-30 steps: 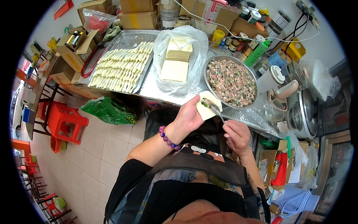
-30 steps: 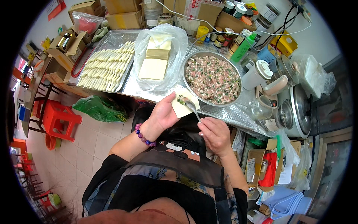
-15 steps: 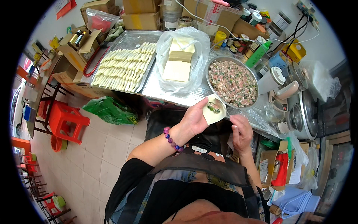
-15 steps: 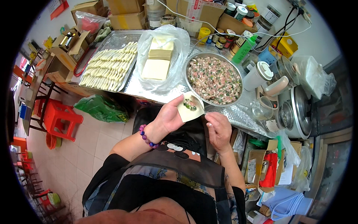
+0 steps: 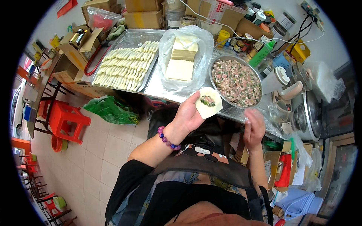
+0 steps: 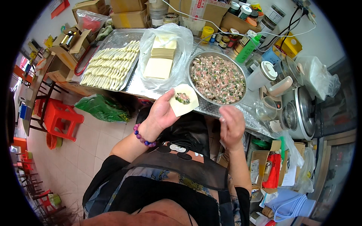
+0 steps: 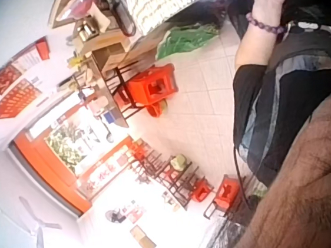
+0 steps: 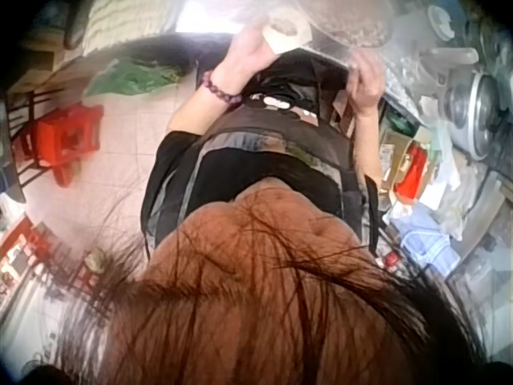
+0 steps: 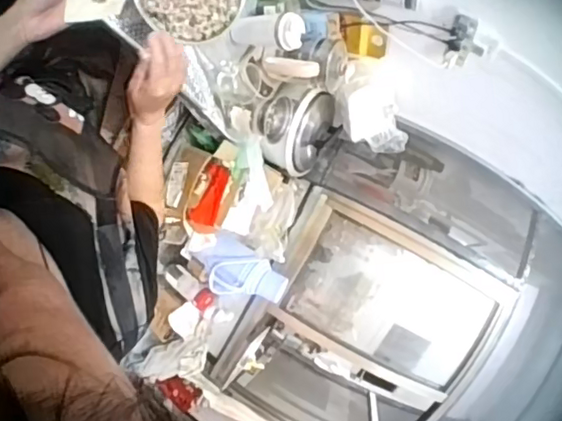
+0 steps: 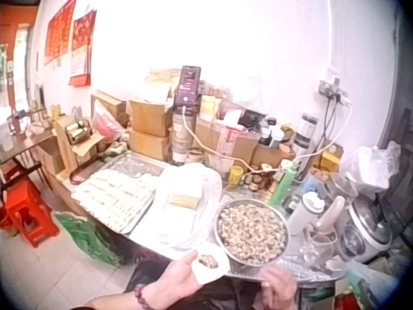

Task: The person takes a square wrapper from a stack, uses a spoon to place a small amount of meat filling in the center, and folds the wrapper by hand, repeating the process and placing each finished item on a metal tray.

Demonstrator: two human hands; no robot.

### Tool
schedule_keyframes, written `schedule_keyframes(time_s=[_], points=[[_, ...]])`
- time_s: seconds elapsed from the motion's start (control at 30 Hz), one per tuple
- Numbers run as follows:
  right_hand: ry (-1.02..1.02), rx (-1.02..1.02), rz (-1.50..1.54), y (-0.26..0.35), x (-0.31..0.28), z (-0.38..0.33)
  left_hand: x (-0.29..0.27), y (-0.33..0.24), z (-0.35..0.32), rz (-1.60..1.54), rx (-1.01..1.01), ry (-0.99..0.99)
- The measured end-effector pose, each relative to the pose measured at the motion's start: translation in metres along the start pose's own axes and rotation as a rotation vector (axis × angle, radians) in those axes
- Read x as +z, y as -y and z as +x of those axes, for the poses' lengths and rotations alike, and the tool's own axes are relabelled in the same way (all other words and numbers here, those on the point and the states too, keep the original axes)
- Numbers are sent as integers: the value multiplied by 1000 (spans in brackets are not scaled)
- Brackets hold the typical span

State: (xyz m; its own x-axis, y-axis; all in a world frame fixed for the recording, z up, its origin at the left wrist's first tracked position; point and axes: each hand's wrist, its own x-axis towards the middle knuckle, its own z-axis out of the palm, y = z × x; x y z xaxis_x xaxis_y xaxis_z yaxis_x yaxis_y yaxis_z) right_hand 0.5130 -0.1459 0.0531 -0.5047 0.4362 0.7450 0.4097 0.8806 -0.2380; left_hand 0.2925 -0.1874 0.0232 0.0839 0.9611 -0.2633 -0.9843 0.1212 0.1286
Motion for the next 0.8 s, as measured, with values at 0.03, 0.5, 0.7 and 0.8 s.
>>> schedule_keyframes(time_s=[0.03,0.5,0.7,0.8], points=[[-24,53,-20,-6,2,3,3,0,-4,19,-15,16],[-48,111,-3,-5,33,1,14,10,-27,98,-99,281],[79,-181,18,28,33,7,9,24,-20,175,-93,208],[47,-121,119,35,34,10,8,25,-20,202,-108,225]])
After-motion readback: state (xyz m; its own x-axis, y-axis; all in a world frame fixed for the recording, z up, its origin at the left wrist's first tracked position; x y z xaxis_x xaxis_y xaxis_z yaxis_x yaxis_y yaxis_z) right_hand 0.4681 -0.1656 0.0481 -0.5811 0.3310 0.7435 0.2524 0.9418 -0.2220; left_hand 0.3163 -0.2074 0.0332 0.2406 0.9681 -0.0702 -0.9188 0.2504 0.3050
